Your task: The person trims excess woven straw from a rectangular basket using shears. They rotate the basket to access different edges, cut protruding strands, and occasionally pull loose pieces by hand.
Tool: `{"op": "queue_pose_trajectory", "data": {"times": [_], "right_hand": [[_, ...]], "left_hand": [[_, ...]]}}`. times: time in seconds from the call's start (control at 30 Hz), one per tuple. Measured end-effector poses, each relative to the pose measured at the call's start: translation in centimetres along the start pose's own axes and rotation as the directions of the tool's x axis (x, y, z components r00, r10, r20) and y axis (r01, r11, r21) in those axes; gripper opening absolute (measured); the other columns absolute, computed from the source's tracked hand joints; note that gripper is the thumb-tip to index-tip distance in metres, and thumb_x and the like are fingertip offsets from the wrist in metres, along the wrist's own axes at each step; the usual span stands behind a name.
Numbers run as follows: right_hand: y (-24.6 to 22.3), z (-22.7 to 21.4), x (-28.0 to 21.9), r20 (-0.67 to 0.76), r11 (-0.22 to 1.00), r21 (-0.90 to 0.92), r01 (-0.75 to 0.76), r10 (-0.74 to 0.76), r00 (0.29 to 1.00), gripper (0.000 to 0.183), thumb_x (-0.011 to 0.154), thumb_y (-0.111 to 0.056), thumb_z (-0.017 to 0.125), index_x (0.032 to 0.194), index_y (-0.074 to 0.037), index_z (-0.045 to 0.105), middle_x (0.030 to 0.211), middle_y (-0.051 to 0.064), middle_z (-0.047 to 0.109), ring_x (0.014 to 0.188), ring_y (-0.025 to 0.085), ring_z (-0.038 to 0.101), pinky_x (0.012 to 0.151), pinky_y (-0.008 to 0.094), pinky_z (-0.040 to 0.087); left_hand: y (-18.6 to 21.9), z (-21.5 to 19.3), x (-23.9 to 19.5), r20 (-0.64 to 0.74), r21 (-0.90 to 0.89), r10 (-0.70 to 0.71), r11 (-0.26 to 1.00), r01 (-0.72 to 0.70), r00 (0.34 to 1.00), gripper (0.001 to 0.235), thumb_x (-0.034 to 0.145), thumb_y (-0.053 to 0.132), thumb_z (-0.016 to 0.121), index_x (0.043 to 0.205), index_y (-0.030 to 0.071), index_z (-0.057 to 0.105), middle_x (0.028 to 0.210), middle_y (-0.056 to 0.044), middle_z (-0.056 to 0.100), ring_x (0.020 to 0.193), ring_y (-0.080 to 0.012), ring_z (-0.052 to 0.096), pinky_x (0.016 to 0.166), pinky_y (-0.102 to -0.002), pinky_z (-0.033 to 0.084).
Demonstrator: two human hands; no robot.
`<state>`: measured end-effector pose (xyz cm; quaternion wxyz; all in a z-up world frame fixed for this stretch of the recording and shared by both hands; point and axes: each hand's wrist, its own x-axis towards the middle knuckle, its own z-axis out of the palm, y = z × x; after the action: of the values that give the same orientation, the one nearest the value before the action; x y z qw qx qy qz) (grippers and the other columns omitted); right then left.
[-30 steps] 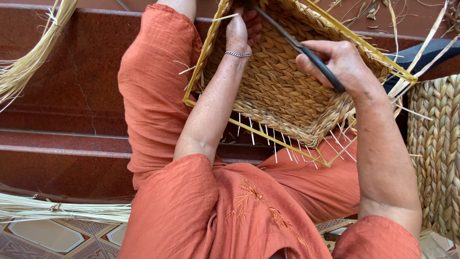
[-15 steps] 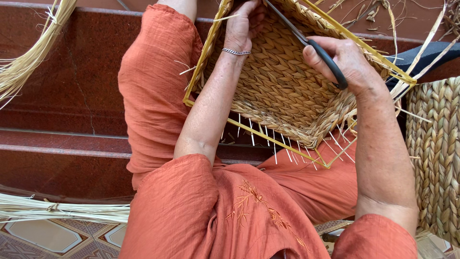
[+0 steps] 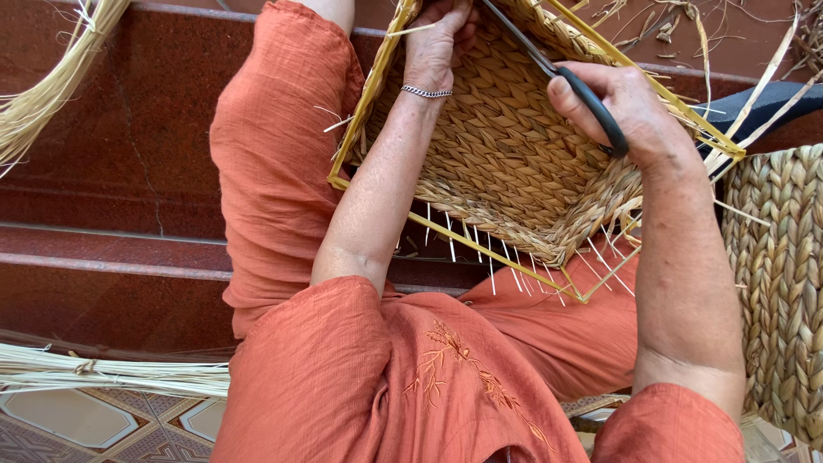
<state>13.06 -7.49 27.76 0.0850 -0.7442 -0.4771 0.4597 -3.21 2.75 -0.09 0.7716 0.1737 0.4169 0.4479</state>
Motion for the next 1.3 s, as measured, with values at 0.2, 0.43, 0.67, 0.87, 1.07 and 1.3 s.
{"op": "queue_pose_trajectory", "data": {"times": [0.2,0.43,0.67,0.87,1.07,1.3], "right_hand": [[0.4,1.3,2.6,-0.019,0.987,0.067,0.148,-0.147,0.989,0.065,0.100,-0.067,0.067,0.125,-0.007,0.074,0.090,-0.005,0.065,0.085,0.009,0.059,0.072,0.030,0.047],[0.5,2.5,4.9,-0.044,1.000,-0.008,-0.014,0.014,0.999,0.062,0.096,-0.068,0.067,0.114,-0.010,0.081,0.071,0.002,0.060,0.067,0.013,0.057,0.059,0.037,0.046],[0.4,2.9,5.1,-0.076,0.971,-0.037,0.235,-0.237,0.969,0.044,0.104,-0.053,0.072,0.111,-0.011,0.080,0.069,-0.004,0.060,0.065,0.005,0.053,0.056,0.030,0.046],[-0.4,2.6,4.7,-0.062,0.994,-0.080,0.081,-0.086,0.994,0.045,0.102,-0.053,0.073,0.104,-0.009,0.081,0.063,-0.001,0.057,0.059,0.008,0.051,0.052,0.031,0.043],[-1.3,3.2,4.6,-0.108,0.957,-0.137,0.254,-0.270,0.957,0.050,0.104,-0.055,0.069,0.113,-0.007,0.079,0.072,0.002,0.065,0.066,0.011,0.059,0.059,0.034,0.050],[-1.1,3.7,5.5,-0.105,0.948,-0.159,0.274,-0.293,0.950,0.048,0.105,-0.056,0.068,0.113,-0.009,0.079,0.075,0.005,0.067,0.071,0.014,0.062,0.065,0.038,0.052]], "left_hand": [[-0.5,-0.5,0.0,-0.033,0.029,-0.017,0.999,0.018,0.999,0.024,0.088,0.023,0.082,0.102,0.006,0.076,0.082,-0.002,0.073,0.073,-0.0109,0.068,0.069,-0.031,0.063],[-1.1,-0.6,0.6,-0.035,0.060,-0.015,0.998,0.017,0.999,0.019,0.091,0.025,0.079,0.098,0.007,0.076,0.082,-0.002,0.072,0.072,-0.0101,0.066,0.067,-0.029,0.061],[-1.7,-1.0,1.2,-0.060,0.048,-0.015,0.999,0.018,0.998,0.016,0.091,0.021,0.078,0.099,0.008,0.077,0.082,-0.001,0.073,0.072,-0.0103,0.066,0.067,-0.030,0.061],[-1.5,-0.9,1.2,-0.068,0.087,-0.019,0.996,0.025,0.997,0.016,0.092,0.019,0.076,0.103,0.007,0.077,0.082,-0.002,0.073,0.072,-0.0104,0.066,0.069,-0.031,0.061],[-1.3,-0.8,1.0,-0.069,0.094,-0.003,0.996,0.010,0.998,0.017,0.093,0.017,0.075,0.106,0.005,0.077,0.084,-0.004,0.073,0.075,-0.0121,0.066,0.071,-0.032,0.062],[-1.3,-1.1,1.2,-0.052,0.070,-0.005,0.998,0.008,0.999,0.019,0.094,0.015,0.074,0.109,0.003,0.076,0.085,-0.005,0.072,0.074,-0.0131,0.064,0.070,-0.032,0.060]]}}
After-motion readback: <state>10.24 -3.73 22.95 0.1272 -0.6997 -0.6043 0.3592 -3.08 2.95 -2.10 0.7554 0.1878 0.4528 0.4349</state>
